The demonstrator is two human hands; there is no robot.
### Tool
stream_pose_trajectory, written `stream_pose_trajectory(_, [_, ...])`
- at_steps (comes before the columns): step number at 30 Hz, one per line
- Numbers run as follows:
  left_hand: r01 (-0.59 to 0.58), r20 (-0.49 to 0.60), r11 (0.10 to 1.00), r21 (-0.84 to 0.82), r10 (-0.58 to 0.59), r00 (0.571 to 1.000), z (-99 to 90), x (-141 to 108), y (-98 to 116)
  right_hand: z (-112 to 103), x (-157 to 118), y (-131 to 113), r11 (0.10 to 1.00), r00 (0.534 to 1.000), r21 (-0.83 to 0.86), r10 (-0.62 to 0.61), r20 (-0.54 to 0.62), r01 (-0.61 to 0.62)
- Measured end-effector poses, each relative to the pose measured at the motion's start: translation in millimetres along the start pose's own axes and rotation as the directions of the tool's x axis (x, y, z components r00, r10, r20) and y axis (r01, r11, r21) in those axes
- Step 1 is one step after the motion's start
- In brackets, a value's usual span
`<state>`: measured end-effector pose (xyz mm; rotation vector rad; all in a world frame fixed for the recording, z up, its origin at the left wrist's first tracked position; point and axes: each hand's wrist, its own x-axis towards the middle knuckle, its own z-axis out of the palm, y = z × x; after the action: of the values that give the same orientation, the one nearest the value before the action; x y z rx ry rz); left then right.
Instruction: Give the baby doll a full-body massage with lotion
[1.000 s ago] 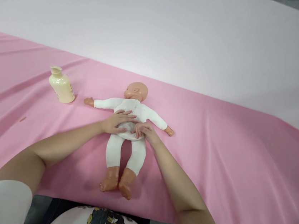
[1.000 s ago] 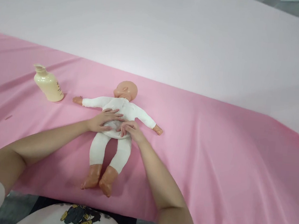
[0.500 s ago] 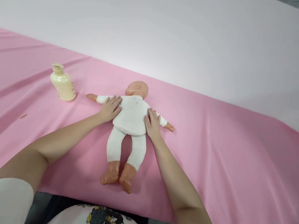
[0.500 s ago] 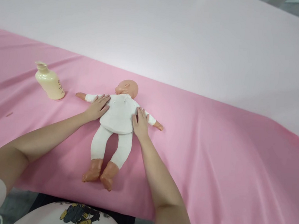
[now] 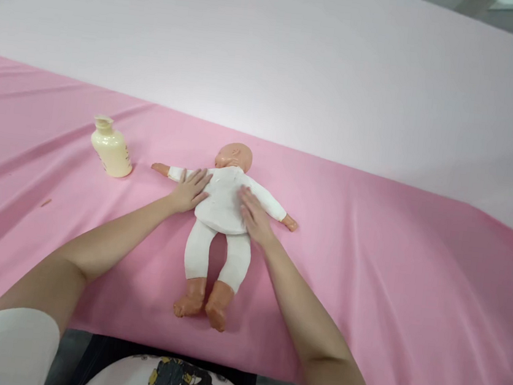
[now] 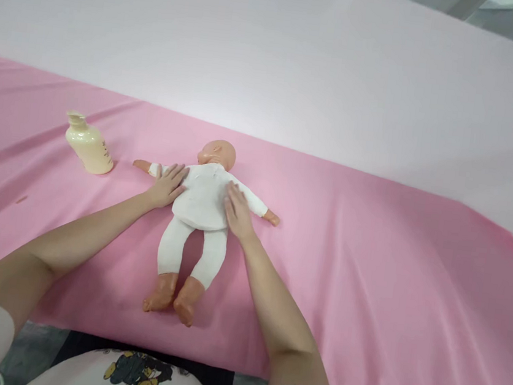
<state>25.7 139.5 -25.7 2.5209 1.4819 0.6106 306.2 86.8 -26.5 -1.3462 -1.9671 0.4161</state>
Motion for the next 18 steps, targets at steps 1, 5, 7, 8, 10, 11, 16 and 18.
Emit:
stream_pose_trajectory(1, [-0.075, 0.038, 0.997, -0.019, 0.076, 0.996, -0.5, -0.4, 1.0, -0.9, -1.5, -12.0, 0.994, 0.989, -0.006, -0.105, 0.105, 0.106])
stream_pose_trajectory(5, [-0.204, 0.078, 0.977, -0.068, 0.209, 0.975, -0.6, -0.9, 2.4, -2.2, -9.9, -58.4, 0.895, 0.833, -0.078, -0.373, 0.409, 0.439])
stream_pose_trajectory(7, [-0.204, 0.066, 0.976, -0.074, 0.209, 0.976, -0.5, -0.5, 2.5, -2.0, -14.7, -74.3, 0.854, 0.777, -0.082, -0.422, 0.467, 0.513])
stream_pose_trajectory(8, [-0.201, 0.059, 0.977, -0.077, 0.206, 0.977, -0.6, -0.2, 2.6, -1.8, -16.9, -80.0, 0.841, 0.755, -0.073, -0.439, 0.487, 0.536])
stream_pose_trajectory(10, [-0.192, 0.051, 0.978, -0.084, 0.196, 0.979, -1.1, 0.4, 2.9, -0.9, -20.0, -86.3, 0.824, 0.717, -0.038, -0.467, 0.517, 0.565])
stream_pose_trajectory(11, [-0.187, 0.054, 0.979, -0.086, 0.192, 0.98, -1.4, 0.8, 3.1, -0.3, -20.6, -86.8, 0.823, 0.708, -0.02, -0.476, 0.521, 0.568])
stream_pose_trajectory(16, [-0.169, 0.078, 0.982, -0.085, 0.175, 0.981, -1.3, 2.7, 2.4, 1.9, -11.4, -60.4, 0.887, 0.802, 0.015, -0.425, 0.419, 0.461])
stream_pose_trajectory(18, [-0.164, 0.085, 0.983, -0.084, 0.171, 0.982, -0.4, 3.4, 1.1, 0.4, -5.0, -39.7, 0.935, 0.883, 0.009, -0.337, 0.327, 0.354])
